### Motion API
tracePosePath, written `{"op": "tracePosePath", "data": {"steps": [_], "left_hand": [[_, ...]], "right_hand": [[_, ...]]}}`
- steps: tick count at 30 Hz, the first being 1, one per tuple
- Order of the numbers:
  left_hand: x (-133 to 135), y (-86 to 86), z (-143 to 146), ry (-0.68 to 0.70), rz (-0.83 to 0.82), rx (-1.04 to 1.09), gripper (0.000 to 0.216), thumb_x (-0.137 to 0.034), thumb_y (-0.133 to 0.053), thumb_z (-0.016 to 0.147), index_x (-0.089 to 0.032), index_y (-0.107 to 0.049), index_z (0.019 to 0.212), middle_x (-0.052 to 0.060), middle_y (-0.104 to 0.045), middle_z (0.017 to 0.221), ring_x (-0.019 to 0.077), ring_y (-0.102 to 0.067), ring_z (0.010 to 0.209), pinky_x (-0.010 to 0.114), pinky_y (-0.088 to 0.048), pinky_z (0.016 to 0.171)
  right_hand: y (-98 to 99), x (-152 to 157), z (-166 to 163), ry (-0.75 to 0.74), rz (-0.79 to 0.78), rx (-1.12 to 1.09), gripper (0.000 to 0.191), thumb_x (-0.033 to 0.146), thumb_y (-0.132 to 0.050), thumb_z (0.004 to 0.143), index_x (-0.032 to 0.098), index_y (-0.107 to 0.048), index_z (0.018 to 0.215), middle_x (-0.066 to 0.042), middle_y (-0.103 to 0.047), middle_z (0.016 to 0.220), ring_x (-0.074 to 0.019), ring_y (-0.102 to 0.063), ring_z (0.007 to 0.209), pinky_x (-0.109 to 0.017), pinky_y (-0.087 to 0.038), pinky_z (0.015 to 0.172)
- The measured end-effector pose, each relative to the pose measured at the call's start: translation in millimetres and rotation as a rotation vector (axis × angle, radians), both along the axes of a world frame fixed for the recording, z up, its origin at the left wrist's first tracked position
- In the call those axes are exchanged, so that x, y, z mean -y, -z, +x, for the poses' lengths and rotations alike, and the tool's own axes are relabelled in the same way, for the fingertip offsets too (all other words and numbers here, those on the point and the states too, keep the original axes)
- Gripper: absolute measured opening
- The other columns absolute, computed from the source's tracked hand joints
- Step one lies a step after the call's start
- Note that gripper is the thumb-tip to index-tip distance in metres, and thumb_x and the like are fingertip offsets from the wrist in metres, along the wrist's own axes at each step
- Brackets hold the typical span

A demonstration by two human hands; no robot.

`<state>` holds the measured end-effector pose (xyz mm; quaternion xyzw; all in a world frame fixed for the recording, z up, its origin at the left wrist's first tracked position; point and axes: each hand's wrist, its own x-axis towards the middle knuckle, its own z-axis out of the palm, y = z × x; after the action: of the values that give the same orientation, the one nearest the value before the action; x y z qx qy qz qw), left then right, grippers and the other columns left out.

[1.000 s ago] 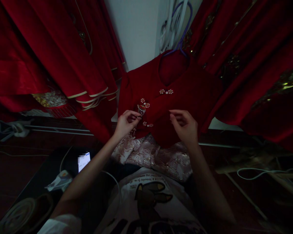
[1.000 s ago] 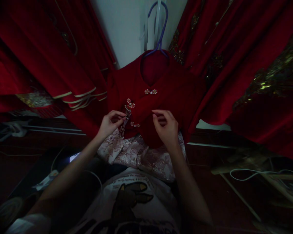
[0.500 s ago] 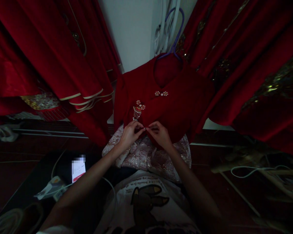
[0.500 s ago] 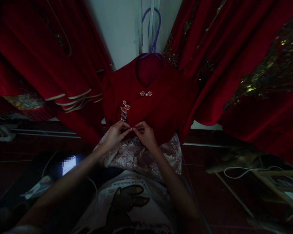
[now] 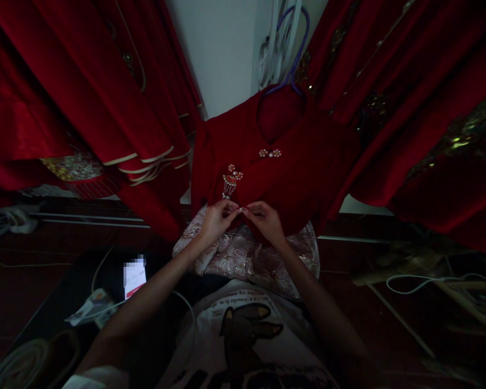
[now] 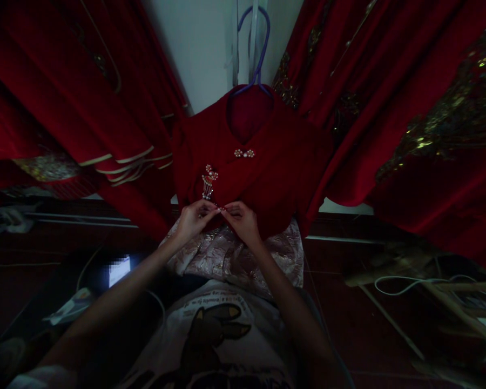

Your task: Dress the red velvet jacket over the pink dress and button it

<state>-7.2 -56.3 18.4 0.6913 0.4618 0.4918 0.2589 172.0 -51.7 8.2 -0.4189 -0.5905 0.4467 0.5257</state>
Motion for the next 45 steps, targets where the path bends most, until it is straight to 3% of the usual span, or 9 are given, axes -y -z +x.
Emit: {"op": "tracePosePath", "data": {"steps": [11,15,19,22,26,30,34,41,45], "left_hand": [[2.0,0.4,4.1,-0.005,-0.133,0.131,0.022,-0.038,-0.074,0.079,-0.017,-0.068,0.084,0.002,-0.072,0.080,0.0127,-0.068,0.070,0.023,-0.055,0.067],[-3.8,-17.7,1.2,0.029,-0.177,0.214,0.025,-0.037,-0.080,0.070,-0.016,-0.068,0.077,0.002,-0.071,0.075,0.0117,-0.066,0.067,0.022,-0.053,0.065],[-23.7,-45.6,4.8,0.003,-0.236,0.568,0.026,-0.038,-0.075,0.075,-0.015,-0.072,0.085,0.004,-0.074,0.085,0.0121,-0.068,0.076,0.025,-0.055,0.076],[-37.5,-58.4,18.6,0.036,-0.344,0.772,0.024,-0.034,-0.073,0.077,-0.014,-0.073,0.091,0.006,-0.075,0.091,0.0135,-0.069,0.082,0.029,-0.055,0.084],[-43.6,-61.7,35.2,0.017,-0.387,0.871,0.020,-0.030,-0.070,0.081,-0.014,-0.074,0.091,0.009,-0.074,0.104,0.0164,-0.070,0.093,0.033,-0.053,0.092],[-43.1,-59.1,33.6,0.033,-0.383,0.955,0.018,-0.029,-0.067,0.082,-0.013,-0.074,0.087,0.011,-0.074,0.106,0.0176,-0.070,0.096,0.035,-0.051,0.095],[-46.4,-54.5,27.7,0.030,-0.375,0.912,0.015,-0.025,-0.066,0.081,-0.013,-0.074,0.085,0.010,-0.075,0.103,0.0144,-0.071,0.087,0.030,-0.054,0.087],[-51.6,-51.5,33.9,-0.159,-0.265,0.710,0.017,-0.028,-0.069,0.079,-0.014,-0.074,0.088,0.006,-0.076,0.099,0.0138,-0.070,0.087,0.021,-0.054,0.073],[-47.5,-56.7,37.0,-0.059,-0.362,0.583,0.033,-0.047,-0.065,0.082,-0.015,-0.073,0.082,0.005,-0.075,0.085,0.0121,-0.066,0.069,0.021,-0.051,0.059]], "right_hand": [[1.0,0.3,-2.5,0.013,0.000,0.015,0.029,0.041,-0.074,0.074,0.019,-0.064,0.089,-0.006,-0.072,0.088,-0.0172,-0.068,0.079,-0.031,-0.056,0.075],[-17.5,-0.8,12.8,-0.083,-0.067,0.043,0.030,0.039,-0.079,0.067,0.018,-0.067,0.086,-0.006,-0.073,0.086,-0.0179,-0.069,0.079,-0.034,-0.056,0.081],[-47.9,2.7,44.7,-0.338,-0.169,0.151,0.031,0.038,-0.081,0.067,0.019,-0.071,0.089,-0.005,-0.075,0.089,-0.0181,-0.070,0.083,-0.036,-0.054,0.085],[-62.6,6.6,60.6,-0.358,-0.194,0.159,0.032,0.037,-0.081,0.068,0.019,-0.071,0.092,-0.004,-0.076,0.088,-0.0170,-0.071,0.083,-0.034,-0.054,0.085],[-65.5,8.2,63.5,-0.339,-0.212,0.148,0.034,0.039,-0.081,0.067,0.019,-0.070,0.092,-0.004,-0.076,0.088,-0.0169,-0.071,0.081,-0.035,-0.055,0.082],[-60.0,6.8,60.7,-0.347,-0.222,0.142,0.035,0.039,-0.081,0.067,0.019,-0.070,0.093,-0.005,-0.075,0.090,-0.0172,-0.071,0.082,-0.036,-0.055,0.083],[-56.3,6.6,56.4,-0.367,-0.214,0.128,0.032,0.038,-0.081,0.068,0.019,-0.071,0.091,-0.004,-0.075,0.087,-0.0167,-0.070,0.080,-0.033,-0.055,0.080],[-55.5,10.2,41.1,-0.373,-0.222,0.104,0.032,0.038,-0.082,0.064,0.019,-0.071,0.087,-0.004,-0.076,0.085,-0.0175,-0.070,0.077,-0.034,-0.054,0.078],[-60.1,11.6,48.2,-0.388,-0.192,0.157,0.029,0.037,-0.081,0.067,0.019,-0.071,0.087,-0.004,-0.075,0.087,-0.0172,-0.070,0.080,-0.033,-0.053,0.080]]}}
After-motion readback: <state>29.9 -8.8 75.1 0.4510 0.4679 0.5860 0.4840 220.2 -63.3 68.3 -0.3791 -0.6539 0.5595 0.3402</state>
